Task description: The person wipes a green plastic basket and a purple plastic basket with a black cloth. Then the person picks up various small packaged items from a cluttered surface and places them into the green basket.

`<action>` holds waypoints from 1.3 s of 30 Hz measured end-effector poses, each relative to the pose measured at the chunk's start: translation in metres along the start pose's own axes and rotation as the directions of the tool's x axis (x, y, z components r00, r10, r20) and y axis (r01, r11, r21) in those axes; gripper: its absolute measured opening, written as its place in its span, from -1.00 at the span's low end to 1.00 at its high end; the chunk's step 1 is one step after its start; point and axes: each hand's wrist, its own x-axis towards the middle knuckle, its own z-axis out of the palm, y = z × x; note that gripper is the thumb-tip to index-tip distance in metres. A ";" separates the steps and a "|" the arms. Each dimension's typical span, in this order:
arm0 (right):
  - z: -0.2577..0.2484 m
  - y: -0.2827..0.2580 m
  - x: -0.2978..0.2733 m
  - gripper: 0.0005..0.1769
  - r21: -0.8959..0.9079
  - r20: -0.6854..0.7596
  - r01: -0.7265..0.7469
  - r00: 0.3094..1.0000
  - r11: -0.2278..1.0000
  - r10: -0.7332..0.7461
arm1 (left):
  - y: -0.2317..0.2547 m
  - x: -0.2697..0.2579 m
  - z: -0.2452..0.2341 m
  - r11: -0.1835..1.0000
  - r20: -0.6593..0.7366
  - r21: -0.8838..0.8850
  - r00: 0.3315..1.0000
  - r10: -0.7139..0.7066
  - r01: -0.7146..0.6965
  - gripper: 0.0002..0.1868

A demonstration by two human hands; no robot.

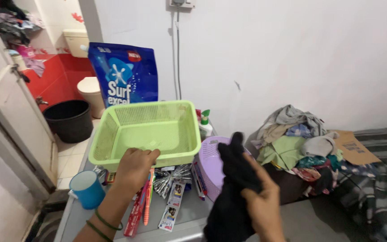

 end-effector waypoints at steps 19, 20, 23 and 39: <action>0.122 0.000 -0.023 -0.04 -0.348 0.238 0.239 0.958 0.907 -0.161 | -0.028 -0.018 0.014 0.993 0.065 0.057 0.992 -0.111 0.107 -0.21; 0.127 -0.001 -0.025 -0.04 -0.347 0.238 0.214 0.962 0.913 -0.135 | -0.028 -0.018 0.012 0.994 0.044 0.039 0.994 -0.104 0.102 -0.18; 0.139 -0.002 -0.029 -0.04 -0.347 0.223 0.091 0.975 0.934 -0.012 | -0.031 -0.017 0.008 0.991 0.134 0.047 0.983 -0.128 0.123 -0.09; 0.127 0.020 -0.053 -0.01 -0.472 0.083 0.003 0.996 0.882 0.041 | -0.153 -0.075 0.051 0.932 -0.438 -0.290 0.896 0.073 -0.217 -0.28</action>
